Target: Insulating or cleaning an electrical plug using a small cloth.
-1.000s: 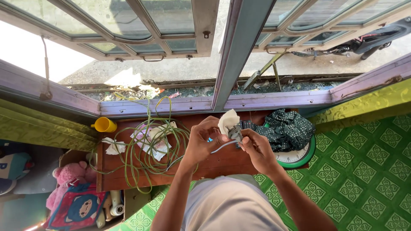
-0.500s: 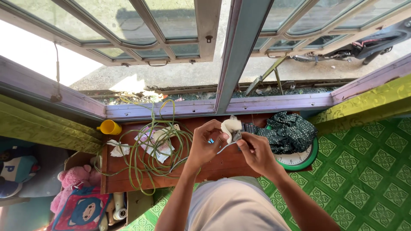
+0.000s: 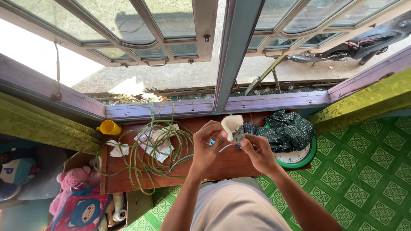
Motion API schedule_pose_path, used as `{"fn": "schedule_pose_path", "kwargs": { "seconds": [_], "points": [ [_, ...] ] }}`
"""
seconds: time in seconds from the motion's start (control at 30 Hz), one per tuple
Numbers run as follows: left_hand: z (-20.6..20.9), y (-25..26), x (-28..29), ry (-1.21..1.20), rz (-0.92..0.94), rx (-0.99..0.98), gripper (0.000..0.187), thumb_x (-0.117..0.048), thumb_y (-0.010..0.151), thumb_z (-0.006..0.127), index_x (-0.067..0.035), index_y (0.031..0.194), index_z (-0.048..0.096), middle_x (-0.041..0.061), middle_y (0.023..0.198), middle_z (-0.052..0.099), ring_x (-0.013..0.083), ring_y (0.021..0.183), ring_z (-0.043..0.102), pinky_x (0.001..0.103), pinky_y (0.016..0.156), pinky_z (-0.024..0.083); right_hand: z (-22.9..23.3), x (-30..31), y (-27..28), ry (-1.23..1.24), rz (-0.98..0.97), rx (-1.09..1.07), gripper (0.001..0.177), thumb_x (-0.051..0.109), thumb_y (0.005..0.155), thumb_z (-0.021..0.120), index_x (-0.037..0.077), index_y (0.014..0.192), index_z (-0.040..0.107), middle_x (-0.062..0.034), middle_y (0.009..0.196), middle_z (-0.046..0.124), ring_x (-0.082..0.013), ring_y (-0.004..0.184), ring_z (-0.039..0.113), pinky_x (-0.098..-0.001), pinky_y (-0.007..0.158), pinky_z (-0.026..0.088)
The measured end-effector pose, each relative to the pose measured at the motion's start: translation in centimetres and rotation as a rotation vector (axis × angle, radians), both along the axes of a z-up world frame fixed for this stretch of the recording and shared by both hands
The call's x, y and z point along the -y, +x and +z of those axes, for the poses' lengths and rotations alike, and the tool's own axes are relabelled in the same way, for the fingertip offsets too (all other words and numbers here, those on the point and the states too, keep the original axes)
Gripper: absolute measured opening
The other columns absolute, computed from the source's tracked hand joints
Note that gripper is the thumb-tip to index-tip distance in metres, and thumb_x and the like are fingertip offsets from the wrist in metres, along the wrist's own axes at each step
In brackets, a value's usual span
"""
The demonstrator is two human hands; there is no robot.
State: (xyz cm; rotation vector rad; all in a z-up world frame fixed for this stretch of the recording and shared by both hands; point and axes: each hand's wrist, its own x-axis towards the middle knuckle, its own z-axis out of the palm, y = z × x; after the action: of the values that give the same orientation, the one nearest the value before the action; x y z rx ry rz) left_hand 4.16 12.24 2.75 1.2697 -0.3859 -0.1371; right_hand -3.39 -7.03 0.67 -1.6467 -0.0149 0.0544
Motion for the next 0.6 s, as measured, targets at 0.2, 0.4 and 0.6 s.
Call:
{"fn": "schedule_pose_path", "kwargs": {
  "seconds": [0.2, 0.4, 0.6],
  "points": [
    [0.8, -1.0, -0.5, 0.206, 0.084, 0.130, 0.012, -0.005, 0.091, 0.076, 0.004, 0.094, 0.069, 0.007, 0.093, 0.069, 0.0106, 0.079, 0.066, 0.025, 0.071, 0.054, 0.9, -0.6, -0.4, -0.300, -0.048, 0.123, 0.042, 0.040, 0.104, 0.058, 0.000, 0.105, 0.072, 0.0066, 0.063, 0.043, -0.0057, 0.056, 0.036, -0.0258, 0.049, 0.030],
    [-1.6, -1.1, -0.2, 0.118, 0.221, 0.112, 0.008, 0.001, 0.090, 0.074, 0.003, 0.095, 0.069, 0.008, 0.098, 0.068, 0.0129, 0.088, 0.064, 0.027, 0.079, 0.053, -0.1, -0.1, -0.8, -0.031, 0.048, -0.016, 0.050, 0.046, 0.104, 0.055, 0.001, 0.107, 0.075, 0.0063, 0.067, 0.046, -0.0053, 0.060, 0.038, -0.0241, 0.053, 0.031],
    [-0.2, -1.7, -0.3, 0.118, 0.102, 0.163, 0.021, -0.002, 0.086, 0.079, 0.003, 0.106, 0.074, 0.011, 0.117, 0.069, 0.0170, 0.105, 0.066, 0.029, 0.092, 0.053, 1.4, 0.0, -0.7, 0.020, -0.037, 0.134, 0.049, 0.045, 0.105, 0.056, -0.002, 0.102, 0.068, 0.0029, 0.084, 0.054, -0.0062, 0.066, 0.044, -0.0247, 0.057, 0.035]
  ]
}}
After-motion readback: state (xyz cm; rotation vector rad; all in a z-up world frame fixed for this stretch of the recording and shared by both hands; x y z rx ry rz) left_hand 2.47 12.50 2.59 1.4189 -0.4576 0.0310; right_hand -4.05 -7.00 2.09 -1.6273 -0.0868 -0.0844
